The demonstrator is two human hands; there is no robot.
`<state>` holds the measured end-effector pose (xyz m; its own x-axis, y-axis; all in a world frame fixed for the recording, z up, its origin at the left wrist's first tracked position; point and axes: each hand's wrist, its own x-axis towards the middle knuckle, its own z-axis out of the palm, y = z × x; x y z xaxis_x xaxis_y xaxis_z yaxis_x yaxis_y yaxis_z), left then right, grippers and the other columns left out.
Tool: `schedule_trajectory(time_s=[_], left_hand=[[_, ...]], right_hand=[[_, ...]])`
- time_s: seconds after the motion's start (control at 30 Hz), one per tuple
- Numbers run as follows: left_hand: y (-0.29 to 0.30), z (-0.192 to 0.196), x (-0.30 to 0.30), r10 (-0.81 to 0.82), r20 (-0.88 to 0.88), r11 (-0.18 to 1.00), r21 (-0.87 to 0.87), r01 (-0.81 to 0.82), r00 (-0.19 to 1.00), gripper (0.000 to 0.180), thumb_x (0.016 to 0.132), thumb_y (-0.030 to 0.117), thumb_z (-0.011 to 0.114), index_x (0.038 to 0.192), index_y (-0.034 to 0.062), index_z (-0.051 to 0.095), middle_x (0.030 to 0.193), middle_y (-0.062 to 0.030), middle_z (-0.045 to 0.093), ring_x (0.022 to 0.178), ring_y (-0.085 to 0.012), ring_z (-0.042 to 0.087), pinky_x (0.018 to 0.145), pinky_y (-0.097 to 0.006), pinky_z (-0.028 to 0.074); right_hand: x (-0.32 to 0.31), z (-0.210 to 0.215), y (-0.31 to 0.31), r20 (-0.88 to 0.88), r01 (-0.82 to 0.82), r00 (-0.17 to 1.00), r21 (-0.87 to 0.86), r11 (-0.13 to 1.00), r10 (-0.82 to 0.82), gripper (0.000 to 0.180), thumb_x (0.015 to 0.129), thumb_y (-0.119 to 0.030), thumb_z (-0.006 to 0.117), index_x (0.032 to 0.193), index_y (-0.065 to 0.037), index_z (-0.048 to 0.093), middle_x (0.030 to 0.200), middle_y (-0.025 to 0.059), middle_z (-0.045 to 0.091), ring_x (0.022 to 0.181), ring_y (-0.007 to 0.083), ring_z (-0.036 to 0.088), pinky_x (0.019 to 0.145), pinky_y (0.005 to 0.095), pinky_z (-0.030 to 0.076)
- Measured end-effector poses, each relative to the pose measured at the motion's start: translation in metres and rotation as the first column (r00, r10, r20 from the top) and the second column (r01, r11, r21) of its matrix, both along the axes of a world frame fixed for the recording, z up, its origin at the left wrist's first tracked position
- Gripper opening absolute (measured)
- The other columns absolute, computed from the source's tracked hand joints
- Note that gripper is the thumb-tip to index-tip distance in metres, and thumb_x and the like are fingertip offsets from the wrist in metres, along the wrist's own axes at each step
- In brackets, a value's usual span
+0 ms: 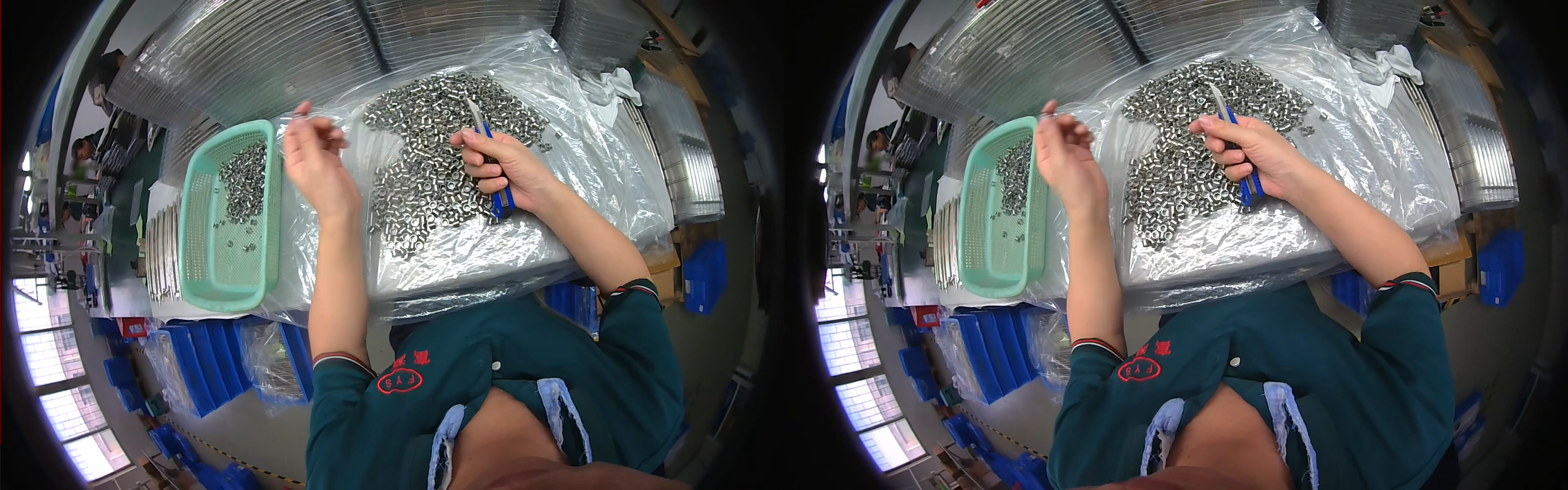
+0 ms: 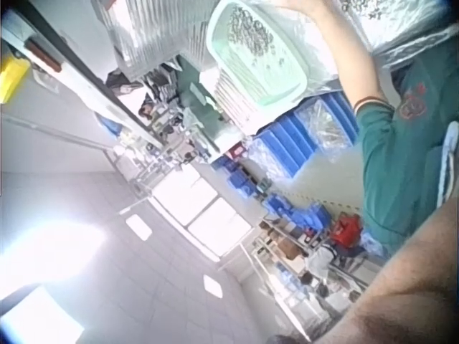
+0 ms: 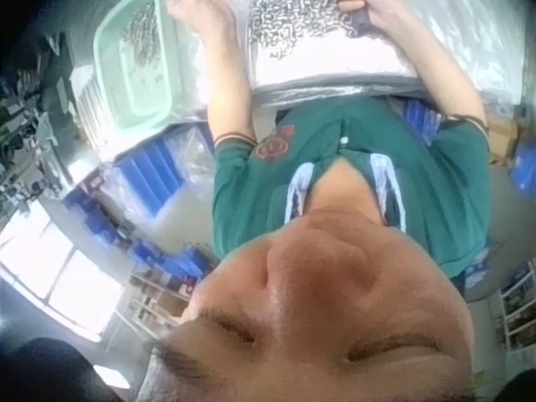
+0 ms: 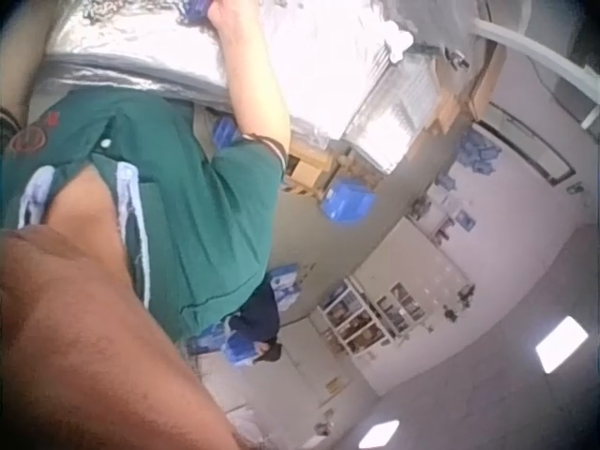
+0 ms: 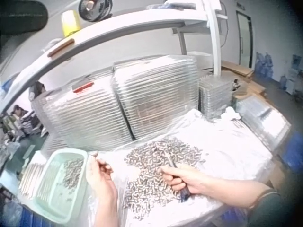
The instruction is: Inspecting and sorting small metal industrial components using nippers at a workbench.
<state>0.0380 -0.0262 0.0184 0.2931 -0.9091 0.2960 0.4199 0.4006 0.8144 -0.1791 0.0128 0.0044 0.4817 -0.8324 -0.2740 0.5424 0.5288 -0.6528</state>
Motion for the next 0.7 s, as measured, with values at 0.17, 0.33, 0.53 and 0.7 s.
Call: schedule_trajectory(time_s=[0.17, 0.33, 0.53, 0.7], left_hand=[[-0.005, 0.004, 0.025, 0.154, -0.122, 0.986, 0.077, -0.145, 0.981, 0.034, 0.090, 0.029, 0.048, 0.114, 0.0039, 0.049, 0.088, 0.0003, 0.052, 0.070, -0.0074, 0.045, 0.059, -0.021, 0.038], [-0.003, -0.008, 0.005, -0.136, 0.507, 0.984, 0.168, 0.057, 0.851, 0.026, 0.085, 0.022, 0.056, 0.104, 0.0048, 0.059, 0.084, -0.0036, 0.059, 0.078, -0.0103, 0.052, 0.065, -0.023, 0.041], [-0.001, -0.031, -0.002, -0.001, 0.998, 1.000, 0.000, 0.010, 0.058, 0.011, 0.075, 0.016, 0.060, 0.083, 0.0098, 0.066, 0.088, -0.0077, 0.061, 0.083, -0.0268, 0.054, 0.075, -0.035, 0.043], [-0.001, -0.031, 0.000, -0.009, 0.999, 0.999, 0.007, 0.039, 0.051, 0.012, 0.075, 0.017, 0.061, 0.083, 0.0121, 0.068, 0.085, -0.0057, 0.061, 0.082, -0.0256, 0.054, 0.075, -0.034, 0.043]], right_hand=[[0.002, 0.001, 0.001, -0.002, 0.006, 1.000, 0.017, 1.000, -0.006, 0.025, 0.088, -0.024, 0.053, 0.098, -0.001, 0.051, 0.064, -0.0056, 0.044, 0.046, -0.0025, 0.033, 0.034, 0.0108, 0.026], [0.002, 0.000, 0.000, 0.025, 0.015, 1.000, 0.025, 1.000, -0.016, 0.025, 0.088, -0.025, 0.052, 0.098, -0.002, 0.051, 0.063, -0.0052, 0.044, 0.046, -0.0024, 0.034, 0.034, 0.0109, 0.026], [0.002, 0.003, 0.002, 0.012, 0.021, 1.000, 0.018, 1.000, -0.021, 0.025, 0.089, -0.025, 0.051, 0.098, -0.002, 0.051, 0.063, -0.0055, 0.043, 0.046, -0.0023, 0.034, 0.034, 0.0108, 0.026], [0.002, 0.002, 0.001, 0.009, 0.024, 1.000, 0.024, 0.999, -0.025, 0.025, 0.089, -0.024, 0.051, 0.099, -0.002, 0.051, 0.063, -0.0057, 0.043, 0.046, -0.0022, 0.034, 0.034, 0.0109, 0.026]])
